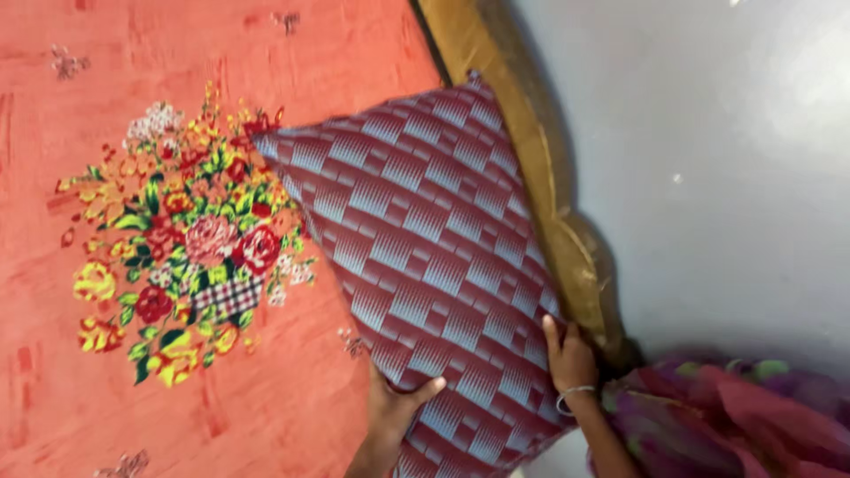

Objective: The person places a patterned pillow on a bed, then retrieves and places a folded blanket on top of it, followed by a smaller folded textile. The person smooths each item into position on the bed.

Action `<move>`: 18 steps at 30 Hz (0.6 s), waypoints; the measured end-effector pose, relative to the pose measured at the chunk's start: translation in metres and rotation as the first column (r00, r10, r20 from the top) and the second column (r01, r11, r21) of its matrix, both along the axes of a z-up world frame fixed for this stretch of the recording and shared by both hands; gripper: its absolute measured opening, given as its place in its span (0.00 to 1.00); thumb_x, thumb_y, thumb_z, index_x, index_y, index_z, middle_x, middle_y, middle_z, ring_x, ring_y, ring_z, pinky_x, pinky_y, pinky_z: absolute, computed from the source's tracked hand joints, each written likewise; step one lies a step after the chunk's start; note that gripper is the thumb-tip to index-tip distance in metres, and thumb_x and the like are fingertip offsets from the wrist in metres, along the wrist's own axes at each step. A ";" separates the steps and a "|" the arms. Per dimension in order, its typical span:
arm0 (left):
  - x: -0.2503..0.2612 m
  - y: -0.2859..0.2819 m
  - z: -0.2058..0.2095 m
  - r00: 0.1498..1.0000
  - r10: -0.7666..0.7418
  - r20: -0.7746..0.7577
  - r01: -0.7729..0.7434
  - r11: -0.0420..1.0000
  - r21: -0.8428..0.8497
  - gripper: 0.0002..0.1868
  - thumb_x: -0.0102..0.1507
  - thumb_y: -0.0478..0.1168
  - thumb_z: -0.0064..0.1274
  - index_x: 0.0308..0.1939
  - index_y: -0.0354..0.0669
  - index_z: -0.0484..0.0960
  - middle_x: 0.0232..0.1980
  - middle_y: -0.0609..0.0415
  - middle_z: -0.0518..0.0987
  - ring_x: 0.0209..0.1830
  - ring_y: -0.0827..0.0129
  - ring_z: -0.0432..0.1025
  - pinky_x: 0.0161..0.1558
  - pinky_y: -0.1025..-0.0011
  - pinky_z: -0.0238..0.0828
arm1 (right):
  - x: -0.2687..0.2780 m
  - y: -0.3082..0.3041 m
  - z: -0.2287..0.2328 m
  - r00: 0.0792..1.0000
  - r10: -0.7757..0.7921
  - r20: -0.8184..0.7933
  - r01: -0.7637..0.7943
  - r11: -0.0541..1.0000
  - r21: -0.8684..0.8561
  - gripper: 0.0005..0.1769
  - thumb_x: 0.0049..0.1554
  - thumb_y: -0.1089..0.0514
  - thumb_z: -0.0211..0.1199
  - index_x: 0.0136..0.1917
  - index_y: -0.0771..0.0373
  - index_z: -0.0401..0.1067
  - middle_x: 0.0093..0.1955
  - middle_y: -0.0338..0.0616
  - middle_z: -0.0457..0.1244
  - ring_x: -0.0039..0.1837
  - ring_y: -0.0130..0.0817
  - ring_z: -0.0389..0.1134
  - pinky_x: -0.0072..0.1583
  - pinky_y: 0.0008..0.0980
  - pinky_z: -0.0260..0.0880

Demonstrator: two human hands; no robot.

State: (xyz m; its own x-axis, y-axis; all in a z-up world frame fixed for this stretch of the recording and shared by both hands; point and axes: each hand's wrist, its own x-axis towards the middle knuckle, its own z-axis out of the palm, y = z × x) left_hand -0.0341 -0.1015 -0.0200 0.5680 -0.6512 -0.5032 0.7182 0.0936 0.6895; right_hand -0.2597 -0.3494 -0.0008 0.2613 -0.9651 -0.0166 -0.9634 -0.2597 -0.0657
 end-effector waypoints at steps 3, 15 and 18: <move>-0.003 0.004 -0.026 0.995 -0.070 -0.064 0.068 0.997 -0.030 0.53 0.43 0.32 0.74 0.69 0.38 0.63 0.60 0.46 0.80 0.58 0.57 0.76 0.57 0.63 0.77 | -0.011 -0.002 -0.017 0.996 -0.067 0.064 0.065 0.997 0.031 0.42 0.61 0.26 0.45 0.59 0.68 0.70 0.48 0.71 0.68 0.52 0.72 0.69 0.53 0.62 0.69; 0.033 0.018 0.053 0.695 -0.319 0.644 -0.219 0.760 0.612 0.60 0.51 0.56 0.67 0.76 0.35 0.49 0.74 0.34 0.58 0.73 0.44 0.55 0.71 0.48 0.50 | 0.093 0.054 0.063 0.994 0.108 -0.022 -0.110 0.964 -0.244 0.41 0.58 0.41 0.59 0.73 0.72 0.56 0.71 0.70 0.52 0.74 0.65 0.52 0.71 0.65 0.52; 0.059 0.010 0.076 0.426 -0.304 0.852 -0.318 0.832 0.455 0.50 0.63 0.56 0.53 0.78 0.32 0.47 0.80 0.32 0.52 0.80 0.41 0.46 0.75 0.42 0.37 | 0.160 0.079 0.093 0.924 0.371 0.095 -0.317 0.880 -0.355 0.37 0.65 0.41 0.53 0.78 0.66 0.54 0.79 0.66 0.48 0.81 0.60 0.48 0.77 0.65 0.44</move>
State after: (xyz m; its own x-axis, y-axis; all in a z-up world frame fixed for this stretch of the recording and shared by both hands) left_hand 0.0247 -0.0917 0.0561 0.8750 -0.4806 0.0583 -0.3084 -0.4604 0.8324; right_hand -0.0994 -0.2708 0.0926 0.5507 -0.7568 0.3521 -0.7935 -0.6056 -0.0606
